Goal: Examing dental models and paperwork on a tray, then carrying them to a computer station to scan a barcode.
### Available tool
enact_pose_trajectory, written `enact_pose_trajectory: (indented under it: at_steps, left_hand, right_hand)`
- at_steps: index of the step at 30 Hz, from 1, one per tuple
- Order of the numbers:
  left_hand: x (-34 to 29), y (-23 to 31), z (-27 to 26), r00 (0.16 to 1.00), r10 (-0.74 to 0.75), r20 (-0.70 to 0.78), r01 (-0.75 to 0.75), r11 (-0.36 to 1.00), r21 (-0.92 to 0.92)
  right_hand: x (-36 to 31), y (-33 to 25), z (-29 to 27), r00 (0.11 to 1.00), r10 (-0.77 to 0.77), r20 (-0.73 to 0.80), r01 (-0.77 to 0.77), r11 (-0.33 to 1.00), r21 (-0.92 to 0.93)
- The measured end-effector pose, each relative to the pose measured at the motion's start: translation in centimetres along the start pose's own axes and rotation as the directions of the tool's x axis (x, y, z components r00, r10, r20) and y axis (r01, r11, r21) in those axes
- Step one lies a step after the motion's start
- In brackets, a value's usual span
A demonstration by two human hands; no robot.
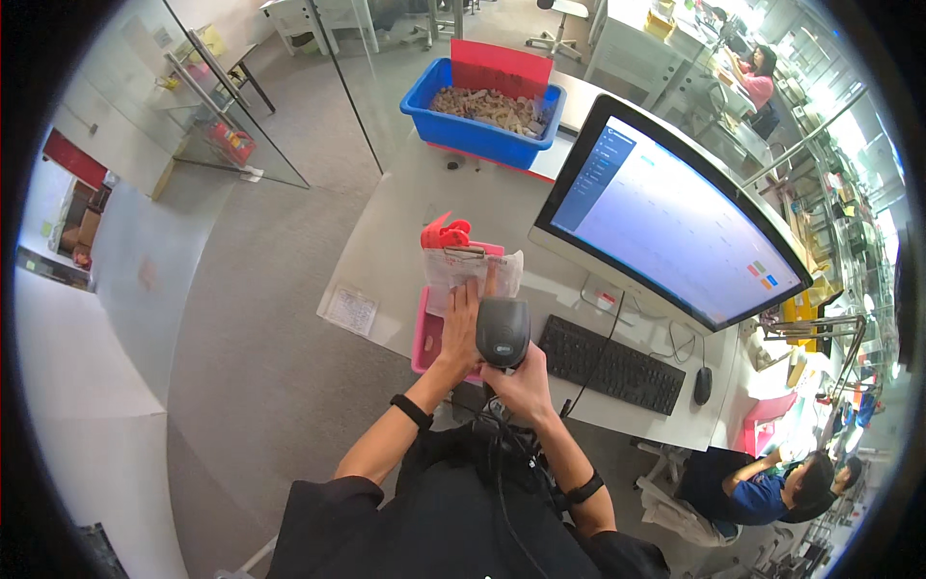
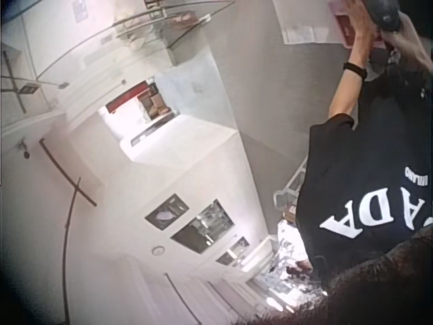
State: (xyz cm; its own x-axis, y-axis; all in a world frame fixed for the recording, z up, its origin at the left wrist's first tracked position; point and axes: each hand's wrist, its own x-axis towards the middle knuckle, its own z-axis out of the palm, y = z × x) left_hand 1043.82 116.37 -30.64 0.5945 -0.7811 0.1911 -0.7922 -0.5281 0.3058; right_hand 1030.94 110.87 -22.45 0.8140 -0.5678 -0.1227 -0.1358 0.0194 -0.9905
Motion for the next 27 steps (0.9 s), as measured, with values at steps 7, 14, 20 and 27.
enact_pose_trajectory:
  at_steps: [7,14,20,27]
  left_hand:
    - [-0.6,-0.2,1.9,0.987,0.054,-0.152,-0.036,0.992,0.119]
    - [0.2,0.4,2.2,0.997,0.002,-0.083,0.001,1.0,0.028]
    - [-1.2,-2.4,8.2,0.97,-0.219,0.101,0.193,0.451,-0.872]
    - [1.1,0.0,-4.7,0.946,0.172,-0.276,-0.128,0.977,0.172]
  right_hand:
    - [0.8,0.1,0.4,1.0,0.017,0.019,-0.016,0.999,-0.028]
    - [1.4,0.5,-0.3,0.999,0.045,-0.005,-0.045,0.998,-0.053]
    - [1.1,-1.3,0.3,0.999,-0.037,-0.018,0.036,0.998,-0.046]
    - [0.6,-0.6,-1.5,0.999,-0.005,-0.049,0.009,0.996,0.086]
